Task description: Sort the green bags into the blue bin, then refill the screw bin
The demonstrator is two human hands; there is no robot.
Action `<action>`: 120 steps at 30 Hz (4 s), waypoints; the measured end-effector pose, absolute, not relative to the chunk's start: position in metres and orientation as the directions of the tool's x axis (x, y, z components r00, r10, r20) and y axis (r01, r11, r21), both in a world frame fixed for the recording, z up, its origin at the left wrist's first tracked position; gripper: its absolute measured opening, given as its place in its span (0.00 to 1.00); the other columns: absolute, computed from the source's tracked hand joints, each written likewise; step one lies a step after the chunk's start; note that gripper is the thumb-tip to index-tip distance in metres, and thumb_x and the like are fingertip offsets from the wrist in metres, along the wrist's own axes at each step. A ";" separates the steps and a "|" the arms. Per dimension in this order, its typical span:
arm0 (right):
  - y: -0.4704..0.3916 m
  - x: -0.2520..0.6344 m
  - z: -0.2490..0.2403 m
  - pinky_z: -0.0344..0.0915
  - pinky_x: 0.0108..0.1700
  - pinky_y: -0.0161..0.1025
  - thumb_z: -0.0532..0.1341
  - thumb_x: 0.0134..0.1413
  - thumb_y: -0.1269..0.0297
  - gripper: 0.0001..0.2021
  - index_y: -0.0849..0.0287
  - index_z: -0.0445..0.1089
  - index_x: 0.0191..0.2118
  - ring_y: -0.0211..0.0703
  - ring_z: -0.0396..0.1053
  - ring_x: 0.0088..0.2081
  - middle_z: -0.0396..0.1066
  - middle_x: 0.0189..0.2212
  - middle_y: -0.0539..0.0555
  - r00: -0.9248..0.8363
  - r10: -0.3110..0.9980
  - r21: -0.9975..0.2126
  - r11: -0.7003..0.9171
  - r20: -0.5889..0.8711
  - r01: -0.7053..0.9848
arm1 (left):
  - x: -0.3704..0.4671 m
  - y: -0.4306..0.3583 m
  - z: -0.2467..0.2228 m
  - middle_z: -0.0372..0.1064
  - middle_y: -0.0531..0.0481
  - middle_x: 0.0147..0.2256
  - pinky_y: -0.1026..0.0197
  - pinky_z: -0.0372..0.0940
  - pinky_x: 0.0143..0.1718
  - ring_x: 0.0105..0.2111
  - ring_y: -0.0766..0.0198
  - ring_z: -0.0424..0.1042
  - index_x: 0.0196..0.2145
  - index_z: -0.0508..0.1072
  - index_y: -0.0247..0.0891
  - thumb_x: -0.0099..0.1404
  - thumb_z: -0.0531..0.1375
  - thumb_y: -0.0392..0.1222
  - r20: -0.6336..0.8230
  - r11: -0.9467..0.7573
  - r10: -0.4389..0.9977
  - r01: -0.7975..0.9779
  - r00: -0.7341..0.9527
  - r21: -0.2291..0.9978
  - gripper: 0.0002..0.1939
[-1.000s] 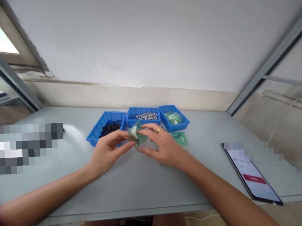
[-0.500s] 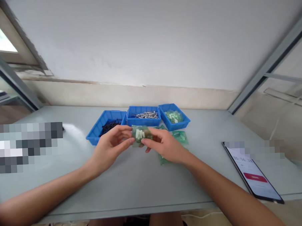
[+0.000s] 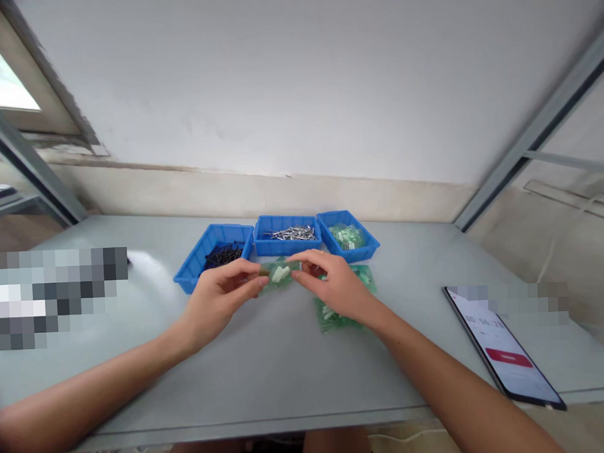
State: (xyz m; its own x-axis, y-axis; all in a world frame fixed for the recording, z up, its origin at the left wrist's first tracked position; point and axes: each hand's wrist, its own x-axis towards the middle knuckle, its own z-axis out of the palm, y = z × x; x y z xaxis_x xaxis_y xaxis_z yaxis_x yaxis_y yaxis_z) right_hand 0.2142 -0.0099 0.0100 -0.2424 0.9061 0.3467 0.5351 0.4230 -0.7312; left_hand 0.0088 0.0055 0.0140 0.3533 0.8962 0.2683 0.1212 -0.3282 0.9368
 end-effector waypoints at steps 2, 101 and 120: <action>-0.011 0.213 0.010 0.61 0.32 0.36 0.57 0.57 0.60 0.07 0.54 0.70 0.39 0.38 0.63 0.29 0.64 0.28 0.49 -0.281 0.888 -0.713 0.460 0.364 0.530 | 0.008 0.006 0.013 0.69 0.51 0.29 0.65 0.62 0.30 0.28 0.67 0.67 0.30 0.75 0.35 0.57 0.62 0.38 0.283 -0.353 0.886 0.139 0.368 0.925 0.04; -0.012 0.213 0.007 0.66 0.36 0.35 0.59 0.57 0.62 0.12 0.54 0.69 0.47 0.38 0.70 0.33 0.73 0.35 0.51 -0.480 0.828 -0.648 0.539 0.290 0.538 | 0.004 0.008 -0.001 0.67 0.47 0.35 0.59 0.65 0.37 0.35 0.62 0.66 0.39 0.67 0.36 0.70 0.48 0.36 0.513 -0.850 0.521 0.470 0.683 0.238 0.09; -0.009 0.212 0.001 0.64 0.31 0.34 0.63 0.52 0.64 0.03 0.56 0.71 0.33 0.35 0.67 0.28 0.71 0.29 0.49 -0.230 0.867 -0.793 0.497 0.442 0.351 | 0.012 0.003 0.004 0.68 0.44 0.43 0.60 0.67 0.36 0.38 0.61 0.68 0.54 0.62 0.37 0.57 0.64 0.44 0.281 -0.376 0.885 0.214 0.370 0.902 0.29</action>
State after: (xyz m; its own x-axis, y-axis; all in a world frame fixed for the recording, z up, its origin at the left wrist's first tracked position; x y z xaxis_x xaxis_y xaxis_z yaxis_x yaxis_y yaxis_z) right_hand 0.2122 -0.0088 0.0012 -0.2296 0.8672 0.4418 0.3512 0.4972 -0.7934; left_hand 0.0116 0.0035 0.0043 0.3701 0.8854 0.2811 0.2142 -0.3758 0.9016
